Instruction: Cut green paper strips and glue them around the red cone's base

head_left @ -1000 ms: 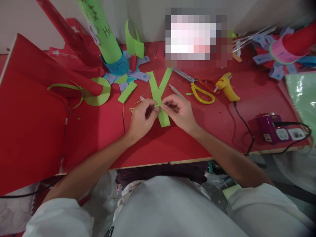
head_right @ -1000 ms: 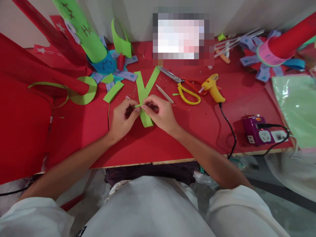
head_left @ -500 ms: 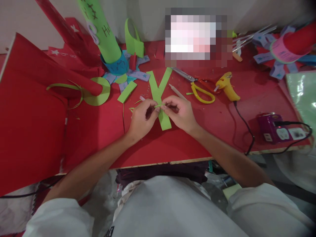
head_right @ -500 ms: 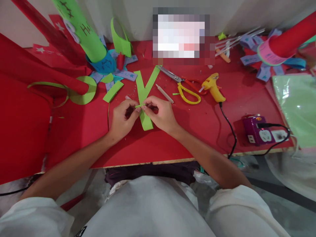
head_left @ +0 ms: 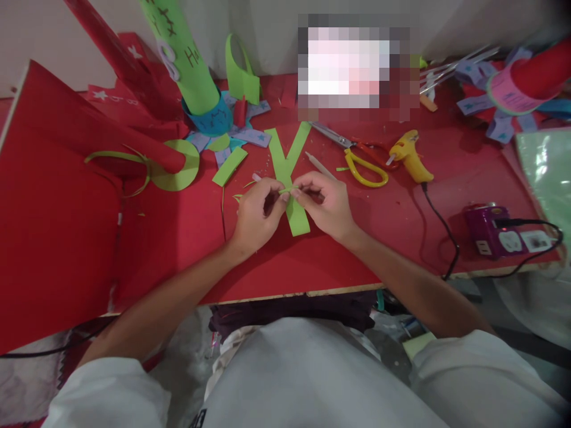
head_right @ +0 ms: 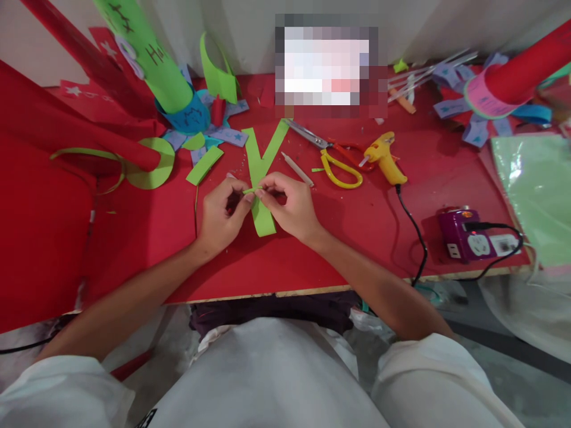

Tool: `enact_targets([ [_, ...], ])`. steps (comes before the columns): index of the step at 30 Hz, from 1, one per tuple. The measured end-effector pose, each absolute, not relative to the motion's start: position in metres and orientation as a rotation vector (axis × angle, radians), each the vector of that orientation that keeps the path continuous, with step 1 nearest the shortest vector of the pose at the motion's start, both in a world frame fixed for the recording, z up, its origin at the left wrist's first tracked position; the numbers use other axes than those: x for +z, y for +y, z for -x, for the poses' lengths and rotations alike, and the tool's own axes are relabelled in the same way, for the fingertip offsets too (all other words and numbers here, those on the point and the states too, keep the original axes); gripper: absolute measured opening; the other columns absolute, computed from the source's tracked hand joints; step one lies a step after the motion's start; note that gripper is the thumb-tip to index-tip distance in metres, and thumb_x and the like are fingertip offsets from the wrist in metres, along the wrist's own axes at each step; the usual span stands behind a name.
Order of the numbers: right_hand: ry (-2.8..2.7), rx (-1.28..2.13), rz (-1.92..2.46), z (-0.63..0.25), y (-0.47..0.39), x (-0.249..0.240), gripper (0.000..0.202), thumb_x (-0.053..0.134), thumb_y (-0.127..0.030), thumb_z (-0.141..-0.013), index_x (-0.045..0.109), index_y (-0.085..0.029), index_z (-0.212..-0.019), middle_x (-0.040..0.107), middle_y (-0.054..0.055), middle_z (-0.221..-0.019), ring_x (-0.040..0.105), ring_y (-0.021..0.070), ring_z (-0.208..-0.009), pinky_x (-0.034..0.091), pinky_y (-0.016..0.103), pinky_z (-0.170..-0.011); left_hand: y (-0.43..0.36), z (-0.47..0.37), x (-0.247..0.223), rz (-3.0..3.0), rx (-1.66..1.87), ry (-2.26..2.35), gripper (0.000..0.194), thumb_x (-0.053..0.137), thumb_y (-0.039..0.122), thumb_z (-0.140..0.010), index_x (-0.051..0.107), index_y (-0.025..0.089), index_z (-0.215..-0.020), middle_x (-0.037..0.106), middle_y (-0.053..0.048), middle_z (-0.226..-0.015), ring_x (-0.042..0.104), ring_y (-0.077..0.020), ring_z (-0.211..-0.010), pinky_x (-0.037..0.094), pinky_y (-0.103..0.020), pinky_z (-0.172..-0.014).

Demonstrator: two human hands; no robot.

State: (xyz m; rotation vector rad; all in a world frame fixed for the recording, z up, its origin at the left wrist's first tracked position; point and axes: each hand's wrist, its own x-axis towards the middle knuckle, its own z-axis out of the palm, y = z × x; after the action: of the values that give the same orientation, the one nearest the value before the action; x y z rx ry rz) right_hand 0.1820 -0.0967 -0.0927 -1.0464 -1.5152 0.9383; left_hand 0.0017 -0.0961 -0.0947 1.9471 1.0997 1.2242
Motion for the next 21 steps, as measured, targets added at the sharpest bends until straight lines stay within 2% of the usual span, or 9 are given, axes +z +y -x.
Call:
enact_targets([
  [9,-1.519,0.912,1.048,-0.182,-0.098,-0.091,0.040,0.073,-0.062,-0.094,0.070,-0.023,-0.088,0.073,0.001,-0.082,0.066,0.0166,-0.075,0.056,0.031,-0.072,-0.097,-0.002,-0.095,-1.905,1.211,1.076,0.022,0.060,0.038,-0.106,0.059,0.021,-0.094,0.055,0.003,-0.076,0.048,-0.0103,-0.063,0.038,-0.026,-0.059],
  [13,-1.466,1.023,1.015,-0.183,-0.095,-0.092,0.042,0.073,-0.063,-0.094,0.073,-0.022,-0.085,0.069,0.000,-0.078,0.063,0.0152,-0.071,0.053,0.030,-0.065,-0.097,-0.001,-0.096,-1.930,1.199,1.106,0.017,0.059,0.033,-0.105,0.060,0.021,-0.094,0.055,0.003,-0.076,0.050,-0.0107,-0.063,0.040,-0.026,-0.060],
  [18,-1.337,1.187,1.002,-0.187,-0.089,-0.096,0.048,0.067,-0.068,-0.096,0.075,-0.023,-0.081,0.070,0.001,-0.080,0.067,0.0172,-0.077,0.058,0.032,-0.070,-0.096,0.000,-0.096,-2.048,1.178,1.082,0.007,0.061,0.023,-0.100,0.060,0.021,-0.094,0.059,0.002,-0.077,0.053,-0.0119,-0.067,0.041,-0.026,-0.063],
  [21,-1.308,1.295,1.006,-0.190,-0.087,-0.097,0.048,0.071,-0.070,-0.092,0.076,-0.023,-0.083,0.070,0.001,-0.082,0.064,0.0147,-0.070,0.055,0.029,-0.060,-0.096,-0.001,-0.095,-2.108,1.143,1.053,0.009,0.061,0.021,-0.099,0.058,0.021,-0.091,0.058,0.002,-0.075,0.053,-0.0125,-0.066,0.042,-0.027,-0.064],
])
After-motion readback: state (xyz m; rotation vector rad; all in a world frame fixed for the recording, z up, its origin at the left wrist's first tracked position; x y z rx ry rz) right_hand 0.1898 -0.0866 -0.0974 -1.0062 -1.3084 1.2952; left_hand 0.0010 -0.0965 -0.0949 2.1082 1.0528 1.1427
